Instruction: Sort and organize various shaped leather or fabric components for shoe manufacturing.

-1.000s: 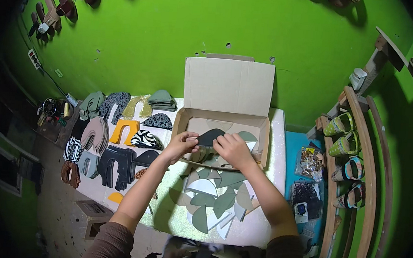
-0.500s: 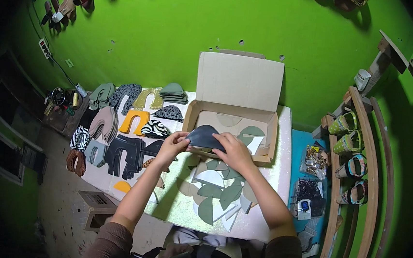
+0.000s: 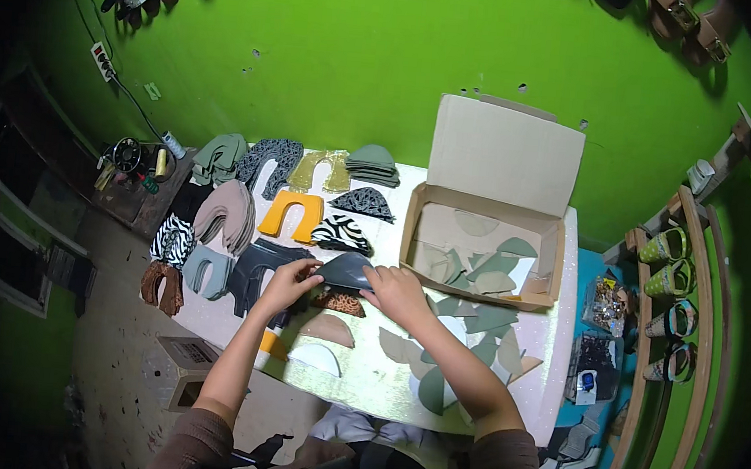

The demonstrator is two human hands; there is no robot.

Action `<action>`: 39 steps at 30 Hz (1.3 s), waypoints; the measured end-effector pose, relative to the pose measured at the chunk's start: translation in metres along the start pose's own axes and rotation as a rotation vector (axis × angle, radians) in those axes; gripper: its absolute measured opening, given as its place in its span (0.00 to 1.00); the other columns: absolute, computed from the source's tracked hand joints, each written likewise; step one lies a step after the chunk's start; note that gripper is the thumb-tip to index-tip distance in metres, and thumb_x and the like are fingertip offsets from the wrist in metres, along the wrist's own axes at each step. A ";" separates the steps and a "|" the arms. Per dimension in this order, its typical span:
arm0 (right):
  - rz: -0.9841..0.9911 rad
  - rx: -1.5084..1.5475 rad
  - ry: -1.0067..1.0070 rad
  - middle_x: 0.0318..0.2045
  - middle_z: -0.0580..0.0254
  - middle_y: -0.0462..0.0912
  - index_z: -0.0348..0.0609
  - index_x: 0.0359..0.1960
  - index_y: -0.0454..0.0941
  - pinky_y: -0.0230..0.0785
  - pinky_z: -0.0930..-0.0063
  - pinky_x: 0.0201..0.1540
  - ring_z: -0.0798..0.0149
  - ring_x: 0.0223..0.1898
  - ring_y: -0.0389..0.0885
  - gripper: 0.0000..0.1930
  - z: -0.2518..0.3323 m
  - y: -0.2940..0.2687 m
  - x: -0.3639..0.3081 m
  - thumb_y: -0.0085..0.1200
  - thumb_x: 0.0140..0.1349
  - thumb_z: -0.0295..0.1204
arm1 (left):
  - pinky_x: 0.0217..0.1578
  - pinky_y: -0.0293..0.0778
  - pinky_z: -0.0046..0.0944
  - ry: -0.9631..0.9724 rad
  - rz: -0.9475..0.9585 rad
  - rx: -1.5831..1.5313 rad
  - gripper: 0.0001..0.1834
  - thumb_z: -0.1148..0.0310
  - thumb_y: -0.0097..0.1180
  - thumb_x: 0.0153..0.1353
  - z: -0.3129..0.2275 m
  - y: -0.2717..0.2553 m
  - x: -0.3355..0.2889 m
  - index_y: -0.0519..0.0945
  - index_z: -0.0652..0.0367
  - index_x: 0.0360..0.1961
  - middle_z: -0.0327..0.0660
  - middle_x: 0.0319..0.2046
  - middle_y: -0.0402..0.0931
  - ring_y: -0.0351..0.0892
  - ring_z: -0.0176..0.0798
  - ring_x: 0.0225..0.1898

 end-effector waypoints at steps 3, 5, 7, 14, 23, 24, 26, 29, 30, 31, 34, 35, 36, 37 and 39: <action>0.053 0.006 0.046 0.29 0.59 0.75 0.41 0.44 0.73 0.69 0.67 0.34 0.58 0.32 0.76 0.21 0.004 0.027 0.012 0.58 0.50 0.39 | 0.33 0.71 0.34 0.078 0.031 0.176 0.17 0.67 0.60 0.53 0.023 -0.008 0.008 0.77 0.61 0.43 0.43 0.28 0.76 0.75 0.36 0.30; 0.076 -0.010 0.104 0.30 0.59 0.75 0.42 0.45 0.72 0.70 0.67 0.33 0.59 0.32 0.76 0.22 0.001 0.042 0.015 0.58 0.50 0.39 | 0.35 0.71 0.39 0.319 -0.055 0.347 0.17 0.65 0.59 0.53 0.027 -0.006 0.014 0.77 0.61 0.42 0.45 0.29 0.76 0.75 0.45 0.33; 0.092 -0.029 0.136 0.30 0.59 0.74 0.42 0.46 0.72 0.70 0.67 0.33 0.59 0.33 0.76 0.22 0.001 0.052 0.014 0.57 0.51 0.39 | 0.38 0.69 0.44 0.275 -0.002 0.349 0.16 0.63 0.57 0.53 0.028 -0.004 0.019 0.77 0.61 0.40 0.46 0.32 0.77 0.74 0.49 0.36; 0.159 0.139 0.289 0.43 0.53 0.72 0.41 0.50 0.68 0.69 0.64 0.46 0.53 0.47 0.72 0.25 -0.001 0.067 0.009 0.58 0.51 0.38 | 0.42 0.65 0.42 0.482 -0.003 0.607 0.20 0.59 0.61 0.47 0.039 0.002 0.026 0.77 0.60 0.38 0.42 0.37 0.73 0.71 0.44 0.42; 0.290 0.319 0.426 0.45 0.53 0.71 0.47 0.56 0.63 0.67 0.64 0.47 0.51 0.47 0.72 0.32 0.000 0.072 0.018 0.61 0.47 0.35 | 0.42 0.65 0.40 0.560 0.148 0.667 0.29 0.56 0.62 0.46 0.047 0.011 0.039 0.73 0.60 0.48 0.43 0.36 0.75 0.72 0.44 0.40; 0.270 0.268 0.416 0.45 0.55 0.72 0.49 0.57 0.63 0.68 0.64 0.47 0.53 0.47 0.72 0.33 0.001 0.072 0.019 0.61 0.47 0.35 | 0.41 0.66 0.39 0.565 0.160 0.691 0.29 0.56 0.62 0.46 0.046 0.011 0.039 0.73 0.61 0.48 0.43 0.35 0.76 0.72 0.44 0.39; 0.252 0.216 0.409 0.45 0.58 0.72 0.50 0.57 0.62 0.69 0.64 0.46 0.54 0.47 0.72 0.33 0.001 0.074 0.018 0.61 0.47 0.35 | 0.40 0.65 0.39 0.571 0.169 0.701 0.29 0.57 0.62 0.46 0.046 0.013 0.040 0.74 0.61 0.47 0.43 0.34 0.76 0.72 0.43 0.38; 0.289 0.228 0.411 0.45 0.58 0.72 0.50 0.58 0.62 0.69 0.64 0.46 0.54 0.47 0.73 0.35 -0.002 0.078 0.020 0.62 0.46 0.34 | 0.40 0.64 0.38 0.611 0.159 0.730 0.28 0.57 0.62 0.46 0.050 0.016 0.042 0.74 0.62 0.46 0.42 0.33 0.77 0.72 0.41 0.37; 0.306 0.250 0.418 0.45 0.56 0.72 0.49 0.57 0.63 0.68 0.64 0.48 0.53 0.47 0.72 0.34 -0.002 0.078 0.022 0.62 0.46 0.33 | 0.40 0.64 0.38 0.647 0.146 0.746 0.27 0.58 0.61 0.46 0.051 0.017 0.043 0.74 0.63 0.46 0.42 0.33 0.77 0.72 0.41 0.36; 0.323 0.272 0.423 0.46 0.54 0.72 0.48 0.57 0.64 0.67 0.64 0.49 0.51 0.48 0.71 0.33 -0.002 0.078 0.022 0.62 0.46 0.33 | 0.40 0.64 0.38 0.647 0.146 0.746 0.27 0.58 0.61 0.46 0.052 0.018 0.043 0.74 0.63 0.46 0.42 0.33 0.77 0.72 0.41 0.36; 0.276 0.282 0.408 0.45 0.54 0.72 0.47 0.56 0.65 0.66 0.63 0.49 0.51 0.48 0.71 0.32 -0.003 0.079 0.022 0.62 0.47 0.32 | 0.41 0.63 0.38 0.670 0.143 0.792 0.26 0.59 0.61 0.46 0.053 0.021 0.042 0.75 0.64 0.44 0.42 0.33 0.77 0.71 0.40 0.36; 0.276 0.282 0.411 0.45 0.54 0.72 0.47 0.56 0.65 0.66 0.63 0.49 0.51 0.48 0.71 0.32 -0.003 0.079 0.021 0.62 0.47 0.32 | 0.41 0.63 0.38 0.687 0.107 0.789 0.25 0.59 0.61 0.46 0.052 0.020 0.041 0.75 0.64 0.44 0.41 0.33 0.77 0.71 0.40 0.36; 0.281 0.291 0.416 0.47 0.53 0.72 0.47 0.56 0.65 0.66 0.64 0.49 0.51 0.49 0.71 0.32 -0.003 0.079 0.021 0.62 0.47 0.33 | 0.42 0.63 0.39 0.705 0.070 0.786 0.25 0.59 0.61 0.46 0.051 0.020 0.040 0.76 0.64 0.43 0.41 0.33 0.77 0.71 0.40 0.36; 0.286 0.300 0.421 0.48 0.53 0.72 0.47 0.56 0.65 0.66 0.64 0.50 0.51 0.49 0.71 0.31 -0.003 0.079 0.021 0.61 0.47 0.33 | 0.42 0.63 0.39 0.706 0.070 0.786 0.25 0.59 0.61 0.46 0.052 0.019 0.040 0.76 0.64 0.43 0.41 0.33 0.77 0.71 0.40 0.36; 0.262 0.235 0.394 0.50 0.53 0.71 0.47 0.57 0.65 0.66 0.64 0.51 0.51 0.51 0.70 0.32 0.001 0.077 0.020 0.61 0.48 0.35 | 0.44 0.63 0.39 0.685 0.099 0.788 0.27 0.59 0.61 0.47 0.051 0.018 0.039 0.74 0.65 0.46 0.43 0.38 0.76 0.71 0.40 0.38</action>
Point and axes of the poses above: each hand's wrist, its own x-axis towards the middle knuckle, its own y-axis out of the palm, z = x × y, the point moved 3 cm from there along x, towards the middle knuckle
